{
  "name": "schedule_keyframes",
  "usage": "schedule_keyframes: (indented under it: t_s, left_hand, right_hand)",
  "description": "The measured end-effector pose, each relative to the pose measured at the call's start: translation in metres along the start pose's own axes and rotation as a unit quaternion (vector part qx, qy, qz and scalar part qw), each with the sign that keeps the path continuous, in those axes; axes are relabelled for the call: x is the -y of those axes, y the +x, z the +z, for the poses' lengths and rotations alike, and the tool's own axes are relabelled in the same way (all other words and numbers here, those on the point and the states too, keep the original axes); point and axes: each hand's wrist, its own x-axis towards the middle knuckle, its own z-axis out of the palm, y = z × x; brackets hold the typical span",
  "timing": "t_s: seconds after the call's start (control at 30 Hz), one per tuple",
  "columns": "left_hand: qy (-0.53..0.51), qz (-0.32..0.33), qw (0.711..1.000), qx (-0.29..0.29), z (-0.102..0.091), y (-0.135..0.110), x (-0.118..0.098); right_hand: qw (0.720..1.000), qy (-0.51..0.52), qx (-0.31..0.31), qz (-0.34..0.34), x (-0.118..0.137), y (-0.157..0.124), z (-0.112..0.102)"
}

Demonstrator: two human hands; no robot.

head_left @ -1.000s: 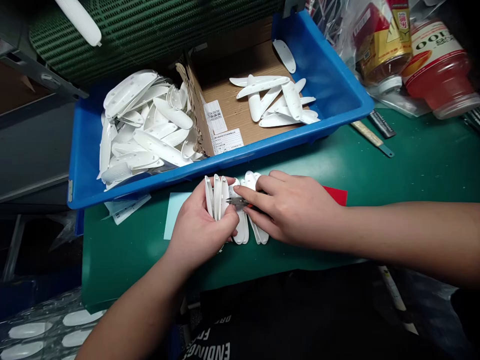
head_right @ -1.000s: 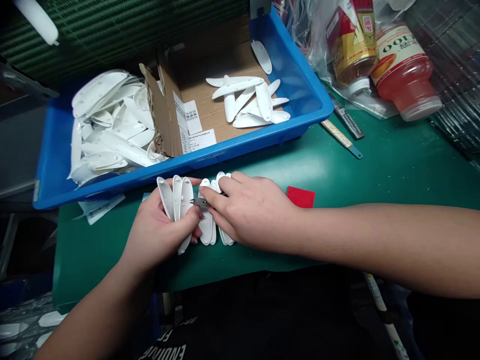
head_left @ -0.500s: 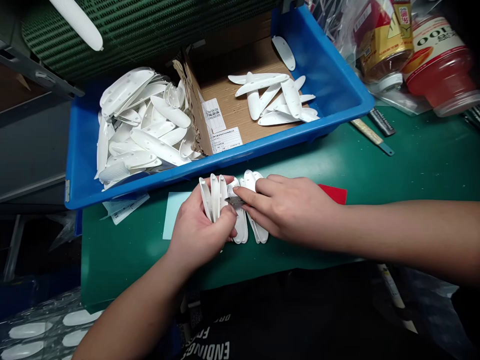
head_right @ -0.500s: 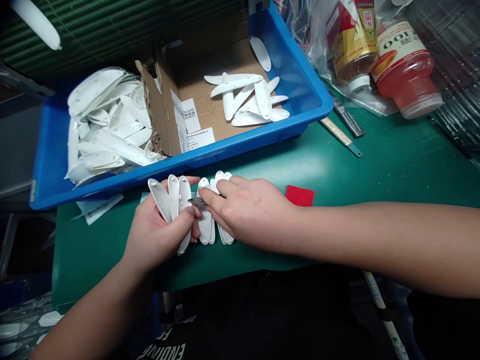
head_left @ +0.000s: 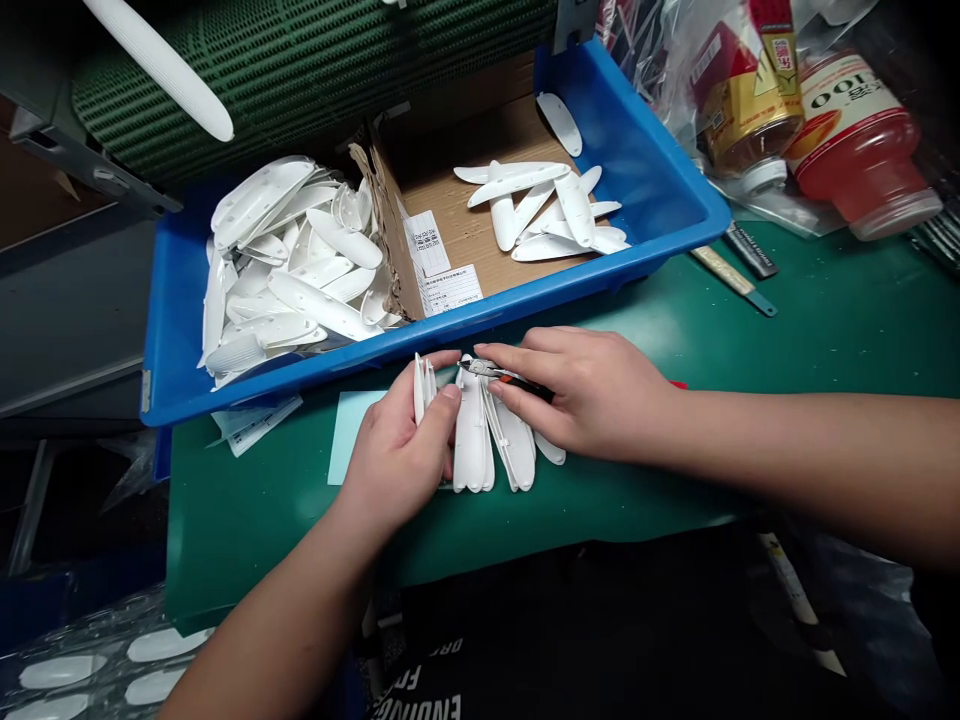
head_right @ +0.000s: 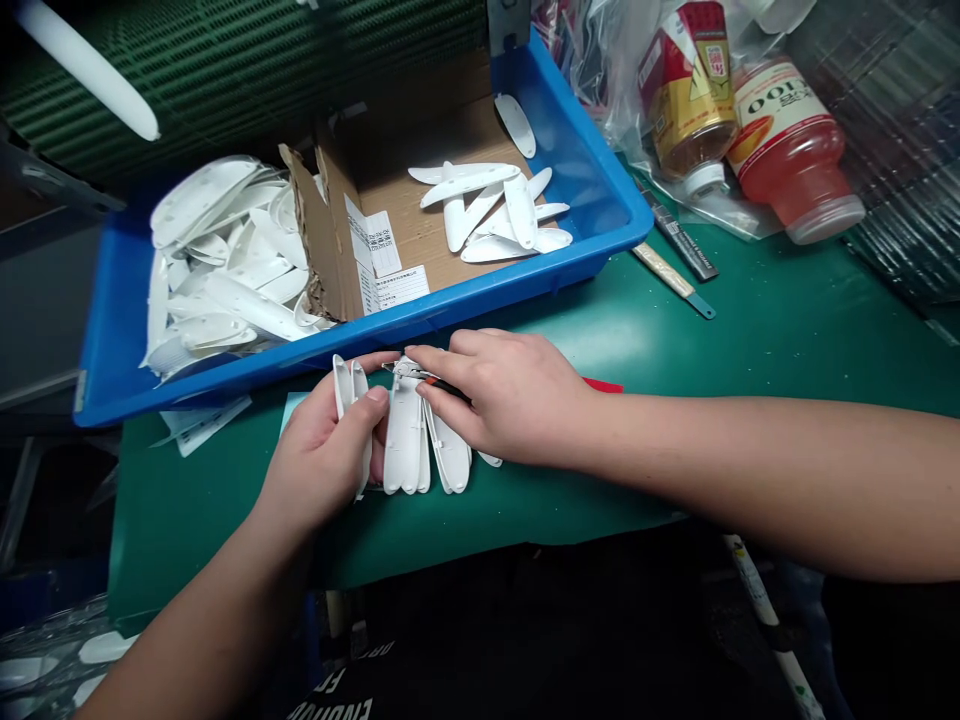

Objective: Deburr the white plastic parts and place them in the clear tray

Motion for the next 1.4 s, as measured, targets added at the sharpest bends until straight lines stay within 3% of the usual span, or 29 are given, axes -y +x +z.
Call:
schedule_keyframes:
  t_s: [0.2,0.4,0.9,1.4]
  left_hand:
    - [-0.043,-0.012,0.999,-0.024,-0.007,-0.004,-0.008]
    - [-0.097,-0.032,0.994,0.025,-0.011,-0.006,-0.014]
    - [-0.061,-0.021,0.997,0.03,-0.003,-0.014,-0.02]
    - [-0.003,-0.002,0.999,-0.045,0.004,-0.019,-0.024]
  right_hand:
    - [1.0,0.009,-0.003,0.007,-0.002,0.0,-0.002]
    - [1.0,-0.007,0.007,-0.012,0.005,-0.002,-0.001]
    - [0.994,-0.059,0.072,-0.059,0.024,-0.003,-0.005]
    - [0.994,-0.072,0.053,-0.068,0.028,-0.006,-0.005]
